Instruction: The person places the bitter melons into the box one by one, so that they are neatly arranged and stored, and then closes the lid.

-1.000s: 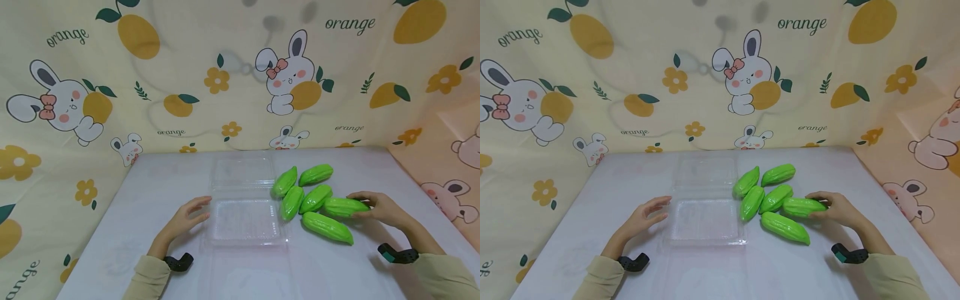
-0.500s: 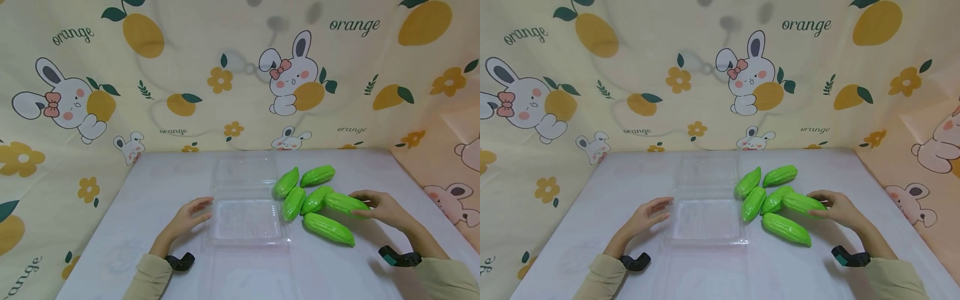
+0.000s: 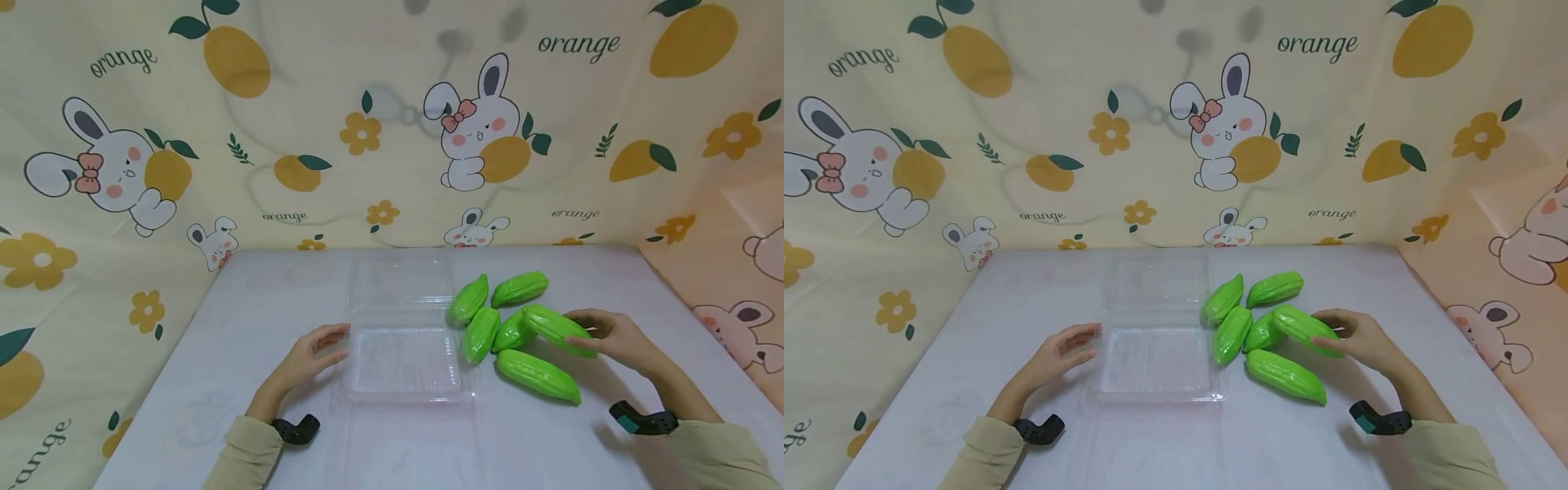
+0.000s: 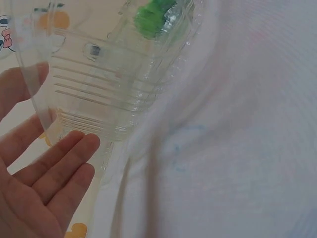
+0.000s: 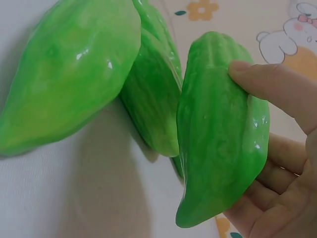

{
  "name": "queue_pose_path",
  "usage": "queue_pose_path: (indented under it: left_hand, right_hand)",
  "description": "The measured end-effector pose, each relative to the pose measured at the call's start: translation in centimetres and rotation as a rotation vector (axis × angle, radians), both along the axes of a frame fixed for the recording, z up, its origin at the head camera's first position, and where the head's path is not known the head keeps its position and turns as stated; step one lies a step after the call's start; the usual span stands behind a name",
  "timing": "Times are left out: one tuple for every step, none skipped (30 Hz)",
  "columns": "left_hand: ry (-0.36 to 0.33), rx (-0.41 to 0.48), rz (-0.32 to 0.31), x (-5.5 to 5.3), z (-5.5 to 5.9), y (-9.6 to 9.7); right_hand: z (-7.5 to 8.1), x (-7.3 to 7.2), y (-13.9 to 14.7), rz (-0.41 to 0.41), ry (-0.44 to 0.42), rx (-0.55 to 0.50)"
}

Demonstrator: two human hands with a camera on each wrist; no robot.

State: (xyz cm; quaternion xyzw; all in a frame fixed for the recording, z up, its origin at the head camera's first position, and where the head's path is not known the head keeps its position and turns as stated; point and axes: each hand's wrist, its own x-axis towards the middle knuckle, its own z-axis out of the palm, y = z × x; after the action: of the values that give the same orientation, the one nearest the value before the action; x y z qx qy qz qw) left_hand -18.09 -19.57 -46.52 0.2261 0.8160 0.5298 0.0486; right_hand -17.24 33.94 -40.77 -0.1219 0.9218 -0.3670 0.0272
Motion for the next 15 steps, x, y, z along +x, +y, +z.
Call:
queue_pose_path:
  left_hand:
    - [0.0, 0.001, 0.0, 0.0, 0.0, 0.0]
    - [-0.001, 0.001, -0.001, 0.0, 0.0, 0.0]
    - [-0.002, -0.001, -0.001, 0.0, 0.0, 0.0]
    - [-0.003, -0.004, 0.001, 0.0, 0.0, 0.0]
    - [-0.004, -0.005, 0.002, 0.0, 0.0, 0.0]
    - [-0.006, -0.006, 0.003, 0.0, 0.0, 0.0]
    - [-0.007, -0.009, 0.004, 0.0, 0.0, 0.0]
    - [-0.009, -0.011, 0.004, 0.0, 0.0, 0.0]
    - [-0.011, -0.014, 0.005, 0.0, 0.0, 0.0]
    - [-0.013, -0.016, 0.007, 0.0, 0.0, 0.0]
    - [-0.017, -0.016, 0.008, 0.0, 0.0, 0.0]
    - [-0.019, -0.016, 0.009, 0.0, -0.1, 0.0]
    - [-0.022, -0.02, 0.012, 0.0, -0.1, 0.0]
    - [-0.027, -0.021, 0.014, 0.0, -0.1, 0.0]
    - [-0.03, -0.024, 0.017, 0.0, -0.2, 0.0]
  right_hand:
    - [0.0, 0.0, 0.0, 0.003, -0.001, -0.002]
    - [0.0, 0.0, -0.1, 0.006, 0.001, -0.001]
    - [0.0, -0.1, -0.2, 0.008, 0.005, -0.001]
    - [-0.1, -0.1, -0.3, 0.006, 0.005, -0.001]
    - [-0.1, -0.1, -0.4, 0.004, 0.007, 0.002]
    - [-0.1, -0.1, -0.5, 0.003, 0.005, 0.006]
    - [-0.1, -0.2, -0.6, 0.002, 0.001, 0.011]
    - [0.0, -0.2, -0.7, 0.002, 0.001, 0.016]
    - [0.0, -0.2, -0.9, 0.001, -0.001, 0.023]
    - [0.0, -0.2, -1.0, 0.0, -0.002, 0.029]
    - [0.1, -0.2, -1.1, -0.001, -0.003, 0.033]
    - [0.2, -0.2, -1.2, -0.002, -0.004, 0.034]
    - [0.2, -0.2, -1.3, -0.003, -0.006, 0.037]
    - [0.3, -0.2, -1.4, -0.002, -0.006, 0.037]
    - [0.3, -0.2, -1.5, -0.001, -0.008, 0.033]
